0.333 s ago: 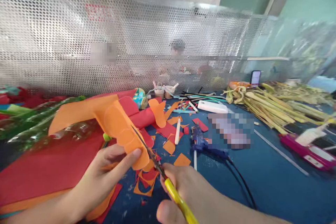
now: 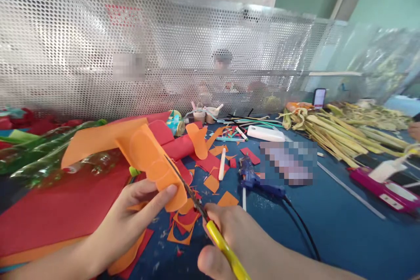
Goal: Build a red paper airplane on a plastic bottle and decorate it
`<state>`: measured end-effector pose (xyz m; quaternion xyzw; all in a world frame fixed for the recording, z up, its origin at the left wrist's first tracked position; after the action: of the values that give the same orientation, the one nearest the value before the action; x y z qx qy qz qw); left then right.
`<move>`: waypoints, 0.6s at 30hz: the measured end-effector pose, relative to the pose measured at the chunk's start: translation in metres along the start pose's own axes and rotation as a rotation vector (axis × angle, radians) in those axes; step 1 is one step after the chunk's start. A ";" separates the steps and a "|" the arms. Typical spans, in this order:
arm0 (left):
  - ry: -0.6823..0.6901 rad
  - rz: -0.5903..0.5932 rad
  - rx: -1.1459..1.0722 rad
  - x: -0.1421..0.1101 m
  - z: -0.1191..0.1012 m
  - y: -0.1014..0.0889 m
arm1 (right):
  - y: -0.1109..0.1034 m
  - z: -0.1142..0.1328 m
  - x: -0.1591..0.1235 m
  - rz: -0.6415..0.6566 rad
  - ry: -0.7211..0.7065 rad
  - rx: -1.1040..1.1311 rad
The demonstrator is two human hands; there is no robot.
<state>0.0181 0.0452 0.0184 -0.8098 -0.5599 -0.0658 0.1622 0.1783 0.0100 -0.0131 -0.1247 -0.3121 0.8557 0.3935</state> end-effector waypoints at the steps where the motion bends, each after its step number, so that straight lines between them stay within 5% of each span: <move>1: -0.006 -0.005 -0.004 0.000 0.001 0.000 | -0.001 -0.001 0.000 -0.003 0.000 0.004; 18: -0.073 0.039 -0.057 0.000 0.002 -0.001 | 0.002 -0.011 0.005 -0.053 0.014 0.132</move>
<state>0.0169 0.0464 0.0165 -0.8267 -0.5476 -0.0491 0.1197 0.1789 0.0181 -0.0230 -0.0960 -0.2555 0.8628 0.4255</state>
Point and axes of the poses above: each hand's wrist, its own x-axis towards the middle knuckle, its own y-axis out of the palm, z = x × y, the point moved 5 cm from there along x, towards the middle knuckle, and after that the axes turned 6 degrees about z, right-handed, at the moved point
